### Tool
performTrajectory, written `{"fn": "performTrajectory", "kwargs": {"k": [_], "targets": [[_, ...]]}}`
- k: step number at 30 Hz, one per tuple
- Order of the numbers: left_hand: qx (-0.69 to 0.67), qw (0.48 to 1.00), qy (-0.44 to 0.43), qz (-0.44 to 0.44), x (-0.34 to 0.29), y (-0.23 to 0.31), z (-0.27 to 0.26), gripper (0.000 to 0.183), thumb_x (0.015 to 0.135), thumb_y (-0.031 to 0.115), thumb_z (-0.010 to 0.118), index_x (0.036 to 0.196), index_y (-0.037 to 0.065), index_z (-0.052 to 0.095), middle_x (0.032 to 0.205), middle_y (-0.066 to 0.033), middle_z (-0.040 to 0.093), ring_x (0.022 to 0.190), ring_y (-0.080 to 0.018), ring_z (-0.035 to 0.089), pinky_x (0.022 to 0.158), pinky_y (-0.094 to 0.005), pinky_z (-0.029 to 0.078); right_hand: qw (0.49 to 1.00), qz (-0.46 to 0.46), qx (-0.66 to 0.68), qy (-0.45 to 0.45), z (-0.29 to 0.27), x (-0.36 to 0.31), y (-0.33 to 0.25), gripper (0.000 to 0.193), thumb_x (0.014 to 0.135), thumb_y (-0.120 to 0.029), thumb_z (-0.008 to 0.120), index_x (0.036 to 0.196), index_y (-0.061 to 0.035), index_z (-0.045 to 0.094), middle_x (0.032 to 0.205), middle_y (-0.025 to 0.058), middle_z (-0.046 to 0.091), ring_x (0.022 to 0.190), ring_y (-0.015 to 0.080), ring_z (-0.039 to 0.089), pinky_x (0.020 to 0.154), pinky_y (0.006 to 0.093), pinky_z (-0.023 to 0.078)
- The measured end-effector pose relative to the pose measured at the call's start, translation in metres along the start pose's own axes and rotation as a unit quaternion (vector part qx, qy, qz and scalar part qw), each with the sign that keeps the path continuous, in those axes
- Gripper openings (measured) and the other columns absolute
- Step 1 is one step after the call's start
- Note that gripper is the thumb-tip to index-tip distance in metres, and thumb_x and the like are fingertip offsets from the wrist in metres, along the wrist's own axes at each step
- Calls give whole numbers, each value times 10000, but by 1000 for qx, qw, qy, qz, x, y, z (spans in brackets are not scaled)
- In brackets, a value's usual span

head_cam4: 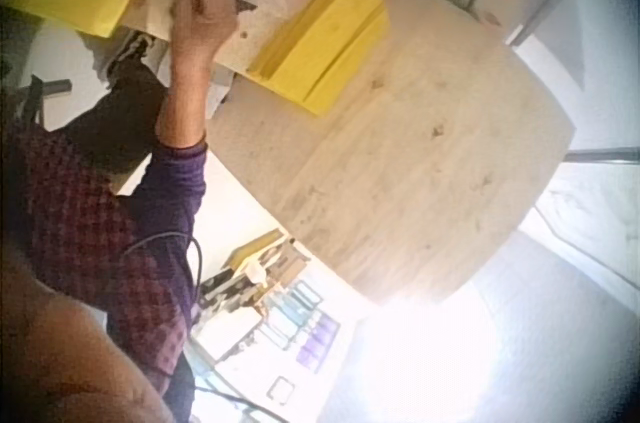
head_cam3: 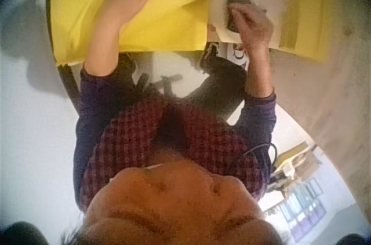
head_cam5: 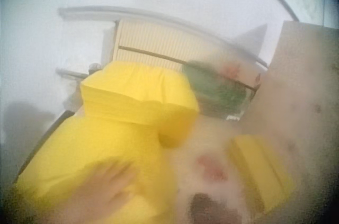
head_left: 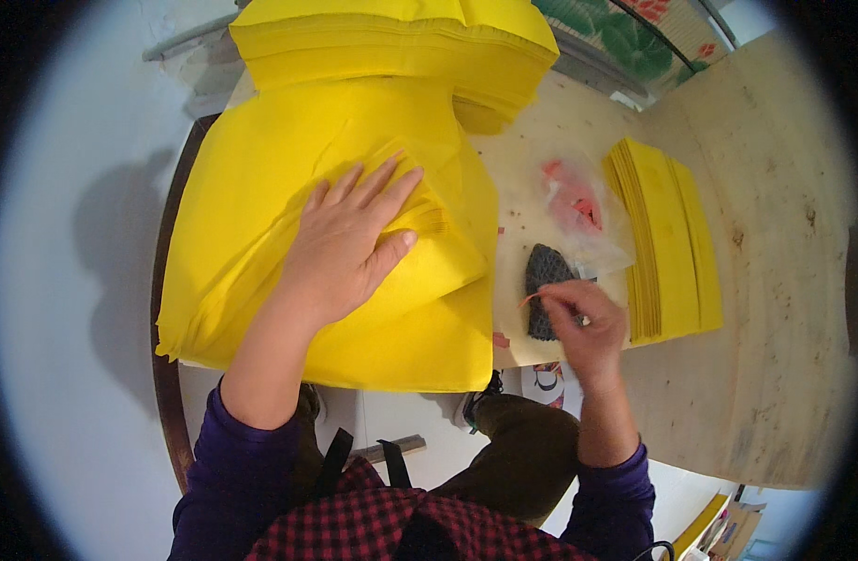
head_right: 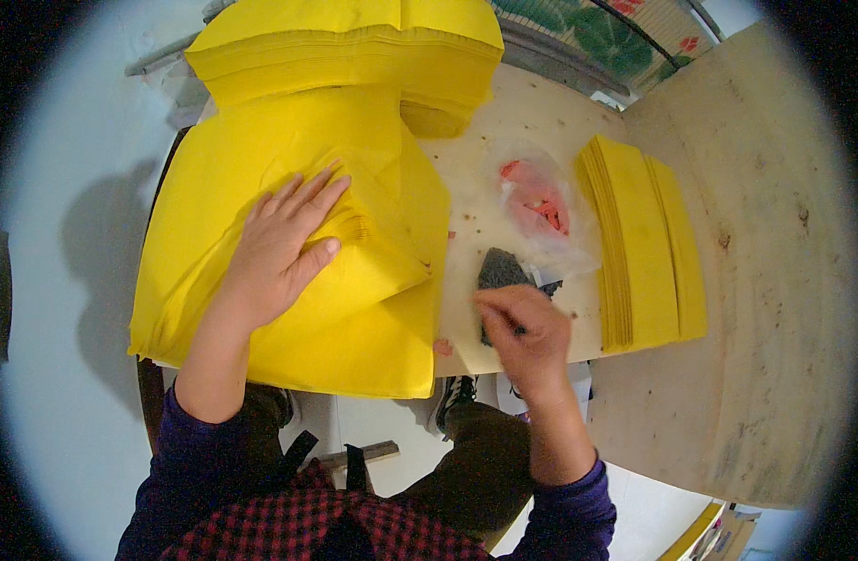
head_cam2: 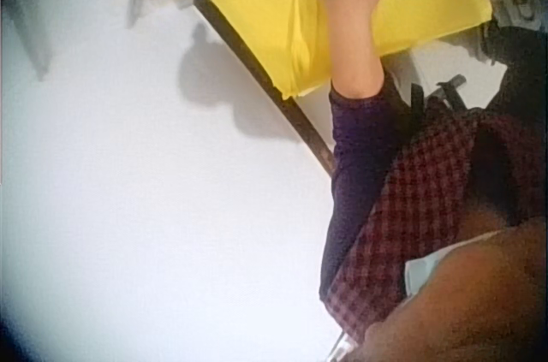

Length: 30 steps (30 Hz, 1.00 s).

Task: The person repeatedly picks small red clips from a plastic bag and places them between layers of a large yellow folded paper stack. They press the clips into place and continue the same action throughout the clip.

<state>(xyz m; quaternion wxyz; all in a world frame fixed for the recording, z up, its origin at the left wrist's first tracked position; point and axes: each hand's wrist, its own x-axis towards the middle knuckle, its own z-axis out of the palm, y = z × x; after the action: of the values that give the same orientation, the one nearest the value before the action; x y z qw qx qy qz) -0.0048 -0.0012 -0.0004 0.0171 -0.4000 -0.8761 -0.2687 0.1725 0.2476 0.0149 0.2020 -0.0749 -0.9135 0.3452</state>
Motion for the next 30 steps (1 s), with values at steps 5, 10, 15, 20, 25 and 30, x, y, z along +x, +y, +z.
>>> {"fn": "performTrajectory", "kwargs": {"k": [5, 10, 15, 20, 25, 30], "targets": [[-3, 1000, -1, 1, 1, 0, 2, 648, 993, 511, 413, 1523, 140, 375, 1578, -144, 355, 1428, -453, 308, 1173, -555, 186, 999, -2, 32, 1, 31, -19, -1, 201, 779, 61, 731, 945, -51, 742, 866, 87, 694, 745, 178, 660, 624, 270, 520], [-5, 1000, -5, -9, 1, 1, 0, 653, 992, 521, 410, 1530, 154, 367, 1581, -137, 353, 1439, -447, 294, 1176, -556, 181, 998, -61, -1, -9, 41, -19, 2, 198, 770, 51, 741, 939, -52, 735, 873, 101, 703, 782, 234, 679, 621, 307, 542], [-16, 1000, -9, -15, 0, 1, -1, 651, 991, 523, 410, 1535, 168, 364, 1582, -136, 352, 1446, -444, 286, 1181, -558, 168, 999, -45, 24, -20, 34, -17, -4, 195, 787, 43, 737, 956, -56, 732, 863, 105, 702, 734, 244, 671, 604, 308, 539], [-18, 1000, -7, -16, 0, 2, -1, 646, 993, 520, 409, 1535, 170, 365, 1584, -134, 350, 1450, -439, 281, 1182, -561, 164, 997, -8, 70, -40, 29, -16, -14, 152, 849, 58, 694, 965, -37, 723, 834, 94, 669, 697, 171, 655, 596, 279, 561], [-11, 1000, -9, -19, 0, 2, 0, 643, 993, 515, 412, 1534, 172, 366, 1587, -131, 346, 1452, -432, 281, 1185, -556, 160, 994, 19, 101, -47, 24, -14, -17, 91, 890, 64, 663, 955, 11, 700, 866, 69, 619, 718, 139, 668, 638, 259, 591], [-15, 1000, -9, -20, 0, 2, 0, 642, 994, 516, 408, 1534, 170, 367, 1588, -130, 344, 1454, -432, 279, 1184, -557, 160, 967, 82, 233, -59, 16, -14, -16, 72, 878, 76, 653, 900, 8, 646, 941, 82, 634, 812, 158, 679, 706, 260, 560]]}}
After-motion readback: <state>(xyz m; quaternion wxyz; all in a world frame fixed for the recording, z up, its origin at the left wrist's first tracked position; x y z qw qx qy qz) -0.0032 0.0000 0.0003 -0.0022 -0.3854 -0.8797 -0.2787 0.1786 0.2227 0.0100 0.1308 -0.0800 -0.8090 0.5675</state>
